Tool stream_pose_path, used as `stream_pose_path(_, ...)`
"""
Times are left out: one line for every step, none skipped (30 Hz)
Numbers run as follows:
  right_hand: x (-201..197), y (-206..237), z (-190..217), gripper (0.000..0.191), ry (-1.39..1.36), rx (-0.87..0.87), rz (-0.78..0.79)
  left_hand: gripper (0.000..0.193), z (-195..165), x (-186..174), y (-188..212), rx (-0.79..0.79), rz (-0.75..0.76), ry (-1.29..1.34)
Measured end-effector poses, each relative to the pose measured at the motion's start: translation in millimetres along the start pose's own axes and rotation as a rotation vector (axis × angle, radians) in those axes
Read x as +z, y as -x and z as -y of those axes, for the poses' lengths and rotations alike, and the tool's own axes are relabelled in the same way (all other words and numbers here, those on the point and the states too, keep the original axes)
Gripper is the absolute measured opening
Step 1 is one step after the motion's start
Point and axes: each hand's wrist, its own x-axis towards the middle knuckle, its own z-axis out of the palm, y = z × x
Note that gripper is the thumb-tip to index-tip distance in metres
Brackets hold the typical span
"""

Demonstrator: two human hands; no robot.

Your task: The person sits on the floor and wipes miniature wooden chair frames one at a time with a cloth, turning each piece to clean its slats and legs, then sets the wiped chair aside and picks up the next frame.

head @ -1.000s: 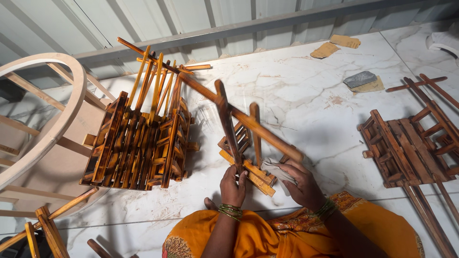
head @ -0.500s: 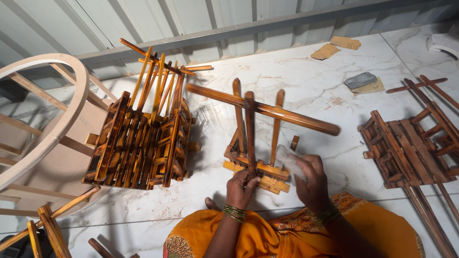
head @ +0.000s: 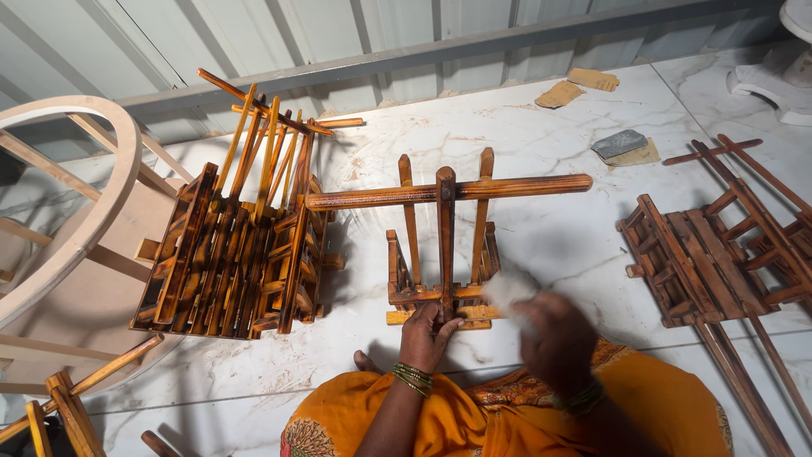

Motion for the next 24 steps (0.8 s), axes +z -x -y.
stream_pose_path(5,11,9,0.031,-0.033,0.024,0.094,0.031,2,0,1,0.026,0.014,0.031)
stream_pose_path(14,20,16,0.030,-0.066,0.049,0.185,0.027,3,0,2,0.054,0.029,0.061)
stream_pose_path(26,26,19,0.033,-0.028,0.046,0.281,0.025,5,0,3,0.081,0.043,0.091)
stream_pose_path(39,32,22,0.037,0.010,0.046,0.377,0.025,5,1,4,0.064,0.059,0.113)
stream_pose_path(49,38,23,0.041,0.046,0.046,0.472,0.025,6,2,4,0.048,0.074,0.134)
stream_pose_path(59,42,20,0.037,0.067,0.036,0.483,0.024,6,3,4,0.033,0.088,0.155)
stream_pose_path(67,46,16,0.032,0.088,0.026,0.492,0.025,6,3,4,0.026,0.092,0.150)
stream_pose_path(71,50,12,0.028,0.111,0.015,0.504,0.025,6,3,4,0.017,0.095,0.146)
stream_pose_path(71,54,5,0.024,0.148,0.038,0.514,0.026,6,4,4,0.008,0.097,0.144)
stream_pose_path(71,55,-4,0.021,0.186,0.058,0.523,0.025,5,3,3,0.032,0.098,0.128)
stream_pose_path(69,55,-12,0.018,0.222,0.077,0.534,0.024,5,3,3,0.053,0.099,0.111)
stream_pose_path(64,55,-20,0.021,0.276,0.135,0.558,0.024,5,2,3,0.071,0.103,0.093)
stream_pose_path(58,54,-30,0.024,0.333,0.194,0.580,0.024,4,2,4,0.045,0.111,0.083)
stream_pose_path(54,52,-39,0.027,0.390,0.251,0.599,0.024,3,2,4,0.022,0.116,0.075)
stream_pose_path(48,49,-46,0.027,0.400,0.303,0.572,0.023,3,2,4,-0.002,0.121,0.066)
stream_pose_path(42,47,-52,0.026,0.410,0.355,0.544,0.024,3,2,4,-0.005,0.125,0.061)
stream_pose_path(38,45,-55,0.025,0.421,0.406,0.514,0.024,3,2,4,-0.004,0.128,0.057)
stream_pose_path(37,44,-55,0.021,0.372,0.416,0.501,0.025,3,2,4,-0.001,0.130,0.052)
stream_pose_path(38,45,-51,0.016,0.322,0.425,0.488,0.025,3,3,3,0.002,0.130,0.058)
stream_pose_path(39,46,-46,0.013,0.270,0.433,0.477,0.025,3,3,2,0.001,0.130,0.065)
stream_pose_path(41,50,-37,0.018,0.154,0.284,0.439,0.025,4,3,2,-0.004,0.129,0.072)
stream_pose_path(46,55,-26,0.023,0.036,0.138,0.400,0.026,4,4,3,0.005,0.117,0.047)
stream_pose_path(51,60,-16,0.027,0.012,0.043,0.446,0.027,4,4,3,0.017,0.106,0.019)
stream_pose_path(57,64,-7,0.031,-0.011,-0.053,0.486,0.028,3,4,2,0.034,0.094,-0.009)
